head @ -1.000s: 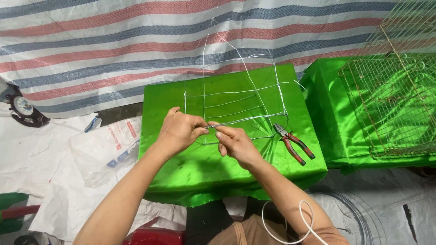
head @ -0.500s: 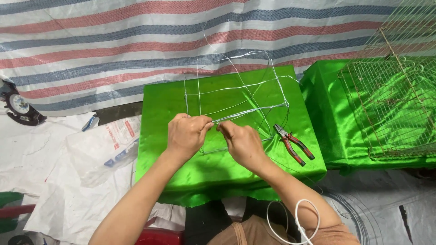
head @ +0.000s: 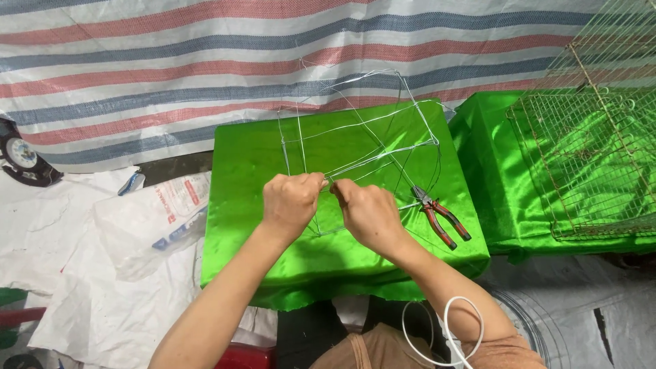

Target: Assembling a metal wire frame by bending wires and using pliers to cut and secure them.

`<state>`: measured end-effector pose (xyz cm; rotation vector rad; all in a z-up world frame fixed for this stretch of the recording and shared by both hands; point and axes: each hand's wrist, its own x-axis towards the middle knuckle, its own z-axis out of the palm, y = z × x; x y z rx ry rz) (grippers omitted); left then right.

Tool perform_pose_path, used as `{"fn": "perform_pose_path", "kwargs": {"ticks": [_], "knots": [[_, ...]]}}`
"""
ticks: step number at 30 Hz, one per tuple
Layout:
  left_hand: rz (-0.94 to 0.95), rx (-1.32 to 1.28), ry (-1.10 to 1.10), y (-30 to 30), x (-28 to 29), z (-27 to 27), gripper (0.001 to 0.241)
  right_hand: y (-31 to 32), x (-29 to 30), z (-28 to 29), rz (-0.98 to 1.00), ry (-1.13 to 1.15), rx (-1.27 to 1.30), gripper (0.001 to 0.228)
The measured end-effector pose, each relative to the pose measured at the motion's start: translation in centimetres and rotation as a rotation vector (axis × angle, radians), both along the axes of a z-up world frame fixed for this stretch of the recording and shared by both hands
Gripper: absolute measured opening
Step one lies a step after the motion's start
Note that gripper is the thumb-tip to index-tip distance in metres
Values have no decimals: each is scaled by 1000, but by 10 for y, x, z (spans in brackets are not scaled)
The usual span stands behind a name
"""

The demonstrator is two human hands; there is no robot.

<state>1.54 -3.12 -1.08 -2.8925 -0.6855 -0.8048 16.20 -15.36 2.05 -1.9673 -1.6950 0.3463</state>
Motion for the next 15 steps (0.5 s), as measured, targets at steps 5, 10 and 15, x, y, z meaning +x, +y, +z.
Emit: {"fn": "perform_pose_path", "kwargs": {"ticks": [5,10,15], "knots": [[13,114,-84,-4,11,-10,22,-1,-3,-20,75,-239,98,25],[26,159,-60,-5,19,-13,30,-4,-21,-26,32,-478,322,14],[10,286,-186,-12,27,-17,17,-12,-39,-43,-139,-473,404,31]]}}
